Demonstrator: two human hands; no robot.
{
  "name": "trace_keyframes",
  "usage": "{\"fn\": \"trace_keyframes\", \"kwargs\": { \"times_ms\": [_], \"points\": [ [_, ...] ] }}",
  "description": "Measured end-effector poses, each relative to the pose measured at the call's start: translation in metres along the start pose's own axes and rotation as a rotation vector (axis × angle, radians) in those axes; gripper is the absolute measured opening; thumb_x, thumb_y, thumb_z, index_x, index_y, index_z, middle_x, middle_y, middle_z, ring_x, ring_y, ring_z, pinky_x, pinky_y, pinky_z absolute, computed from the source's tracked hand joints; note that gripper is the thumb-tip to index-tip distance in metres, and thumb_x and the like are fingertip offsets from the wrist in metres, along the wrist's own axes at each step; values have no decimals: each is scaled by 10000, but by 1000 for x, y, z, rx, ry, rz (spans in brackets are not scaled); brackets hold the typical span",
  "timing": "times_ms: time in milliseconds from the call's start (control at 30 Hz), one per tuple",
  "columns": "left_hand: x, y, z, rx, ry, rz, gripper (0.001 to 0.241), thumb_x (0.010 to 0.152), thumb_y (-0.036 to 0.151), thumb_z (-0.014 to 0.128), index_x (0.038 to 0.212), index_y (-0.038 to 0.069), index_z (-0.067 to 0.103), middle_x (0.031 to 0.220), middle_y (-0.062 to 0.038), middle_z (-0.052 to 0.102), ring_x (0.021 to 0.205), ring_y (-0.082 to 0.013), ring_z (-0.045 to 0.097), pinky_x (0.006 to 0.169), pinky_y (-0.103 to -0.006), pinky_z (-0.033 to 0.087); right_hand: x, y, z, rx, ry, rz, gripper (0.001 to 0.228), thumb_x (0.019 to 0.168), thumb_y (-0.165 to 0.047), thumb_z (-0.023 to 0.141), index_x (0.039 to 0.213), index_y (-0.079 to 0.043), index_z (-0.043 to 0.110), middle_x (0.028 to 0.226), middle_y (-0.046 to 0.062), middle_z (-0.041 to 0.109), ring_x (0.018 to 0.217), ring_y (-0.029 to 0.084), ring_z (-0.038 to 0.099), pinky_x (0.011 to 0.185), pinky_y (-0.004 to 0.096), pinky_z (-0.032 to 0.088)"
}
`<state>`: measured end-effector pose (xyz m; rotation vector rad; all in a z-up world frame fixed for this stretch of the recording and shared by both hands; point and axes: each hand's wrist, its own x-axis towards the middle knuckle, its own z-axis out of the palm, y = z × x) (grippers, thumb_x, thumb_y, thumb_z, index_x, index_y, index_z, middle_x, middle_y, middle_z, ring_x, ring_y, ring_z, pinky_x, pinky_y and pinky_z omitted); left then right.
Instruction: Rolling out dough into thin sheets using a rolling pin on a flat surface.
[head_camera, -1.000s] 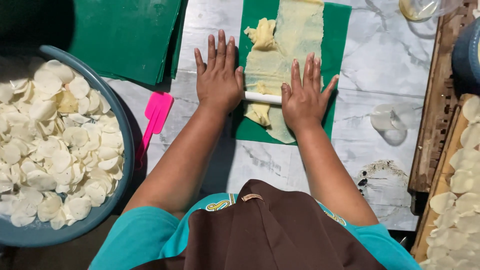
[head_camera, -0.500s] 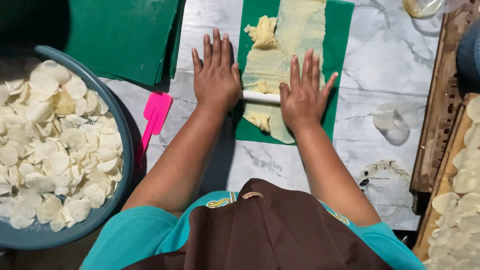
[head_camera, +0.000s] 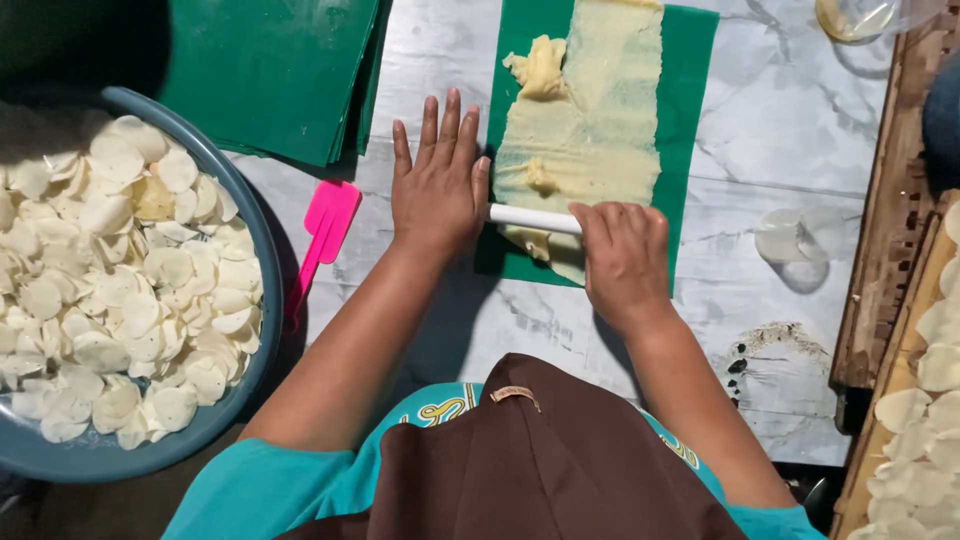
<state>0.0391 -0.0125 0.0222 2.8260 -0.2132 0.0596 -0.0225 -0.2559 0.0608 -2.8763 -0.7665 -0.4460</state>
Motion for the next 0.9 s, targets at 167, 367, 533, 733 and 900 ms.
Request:
{"fn": "trace_keyframes", "kwargs": {
  "times_ms": [167,367,533,733,900],
  "points": [
    [-16,-3,14,-70,-149,-20,633,1101,425,287,1664,140,235,1749,-98,125,1613,-316,45,1267,-593,-76,-32,-9,31,26,8,56,405,994,-198,544,1385,-129,619,1277,51,577,1148,245,577,962,421,398],
    [32,-2,2,-32,-147,-35,656,1119,408,341,1696,149,169,1756,-89,29,1614,-301,-26,1283,-586,-72,14,7,57,45,-98,199,649,1056,-299,538,1621,-32,364,1704,221,230,1557,375,263,1161,587,207],
    [8,1,-6,-15,-156,-67,664,1116,414,287,1692,121,136,1758,-105,23,1609,-300,-54,1281,-577,-84,5,-1,56,72,-122,231,648,1039,-263,561,1603,1,380,1680,263,262,1547,408,269,1169,605,230],
    [-55,4,8,-2,-198,-84,655,1100,416,251,1693,174,113,1762,-54,-11,1612,-281,-72,1281,-545,-103,-58,-23,51,106,-148,224,723,1017,-316,502,1639,-28,275,1711,202,223,1520,367,342,1190,548,246],
    [0,-8,9,-14,-128,-85,656,1106,386,323,1688,121,179,1755,-103,55,1612,-307,-8,1274,-579,-75,-3,2,64,99,-179,255,727,1032,-313,547,1648,-37,278,1720,195,174,1567,387,239,1213,651,107]
  ]
}}
